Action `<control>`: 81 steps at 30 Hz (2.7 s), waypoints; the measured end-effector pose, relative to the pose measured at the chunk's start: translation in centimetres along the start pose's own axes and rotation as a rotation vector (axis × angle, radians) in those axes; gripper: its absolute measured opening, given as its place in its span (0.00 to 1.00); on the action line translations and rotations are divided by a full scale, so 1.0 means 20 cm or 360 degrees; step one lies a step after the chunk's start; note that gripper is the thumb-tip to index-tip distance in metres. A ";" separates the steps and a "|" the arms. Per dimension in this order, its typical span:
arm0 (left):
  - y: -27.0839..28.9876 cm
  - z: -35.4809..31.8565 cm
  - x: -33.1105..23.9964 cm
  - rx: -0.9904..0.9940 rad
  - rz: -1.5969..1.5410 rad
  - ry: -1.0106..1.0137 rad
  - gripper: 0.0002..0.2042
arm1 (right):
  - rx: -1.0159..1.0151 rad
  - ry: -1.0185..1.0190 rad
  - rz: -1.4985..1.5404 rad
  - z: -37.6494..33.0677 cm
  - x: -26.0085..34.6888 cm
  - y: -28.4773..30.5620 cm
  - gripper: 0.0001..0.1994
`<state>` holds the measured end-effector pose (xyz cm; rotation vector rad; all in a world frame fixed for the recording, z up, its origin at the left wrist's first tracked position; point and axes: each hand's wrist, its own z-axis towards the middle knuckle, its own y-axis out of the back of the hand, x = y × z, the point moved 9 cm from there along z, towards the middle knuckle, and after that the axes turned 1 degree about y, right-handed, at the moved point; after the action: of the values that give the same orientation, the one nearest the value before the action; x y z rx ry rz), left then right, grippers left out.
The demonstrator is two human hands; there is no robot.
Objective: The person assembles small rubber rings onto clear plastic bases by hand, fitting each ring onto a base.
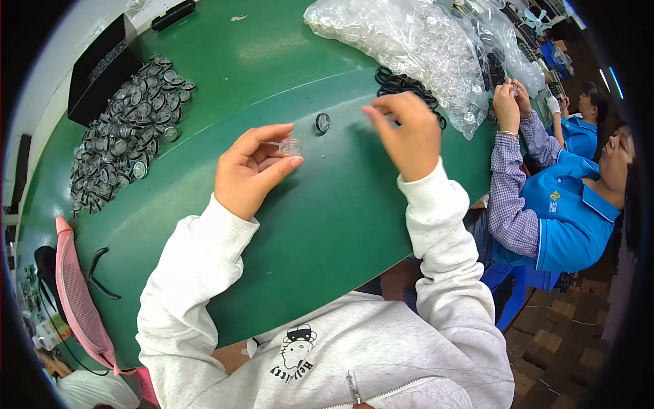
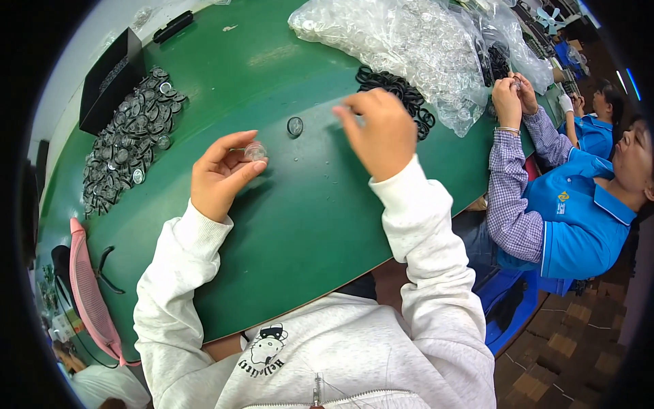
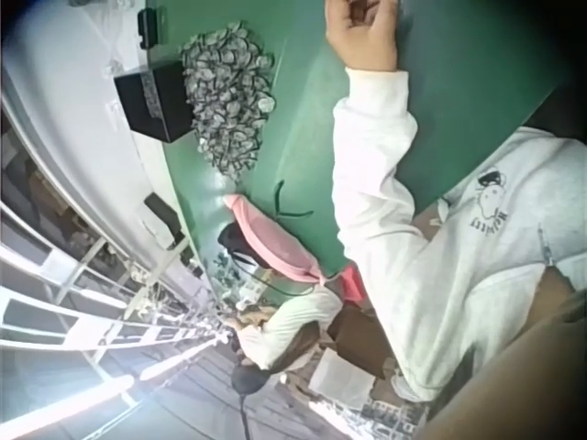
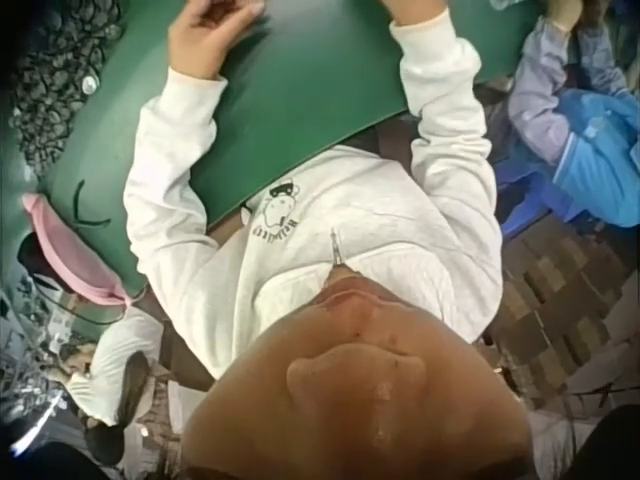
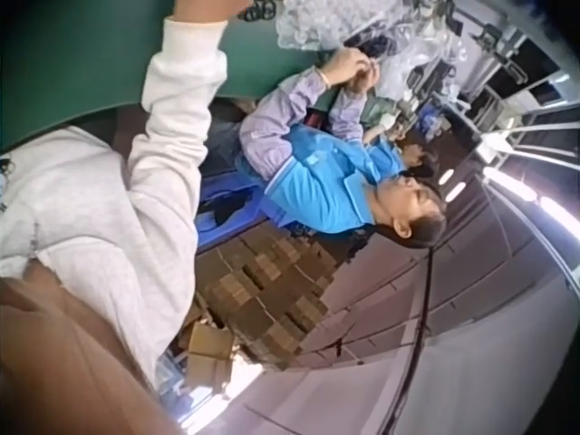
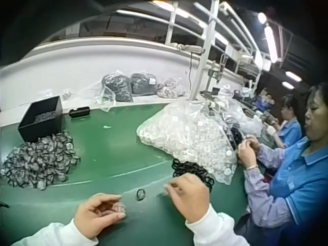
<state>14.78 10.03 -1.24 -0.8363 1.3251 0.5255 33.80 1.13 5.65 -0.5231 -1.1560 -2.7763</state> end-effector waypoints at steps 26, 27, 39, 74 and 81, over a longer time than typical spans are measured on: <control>0.02 0.00 -0.04 0.0045 -0.0336 -0.0026 0.16 | 0.1018 -0.1019 0.2351 -0.12 0.25 -0.38 0.08; 0.02 0.01 -0.03 0.0072 -0.0339 -0.0063 0.16 | 0.1035 -0.1017 0.2342 -0.12 0.26 -0.38 0.08; -0.03 0.00 -0.02 0.0297 -0.0360 0.0016 0.17 | 0.1060 -0.0912 0.2250 -0.12 0.26 -0.35 0.09; -0.03 -0.03 -0.08 0.0103 0.0145 -0.0241 0.12 | 0.0680 -0.0674 0.1954 -0.09 0.27 -0.29 0.07; -0.04 -0.03 -0.10 0.0109 0.0057 -0.0333 0.13 | 0.0581 -0.0737 0.1903 -0.09 0.25 -0.27 0.07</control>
<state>14.64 9.25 0.81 -0.6832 1.1611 0.5764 27.57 4.06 2.52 -1.2940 -0.8897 -1.4318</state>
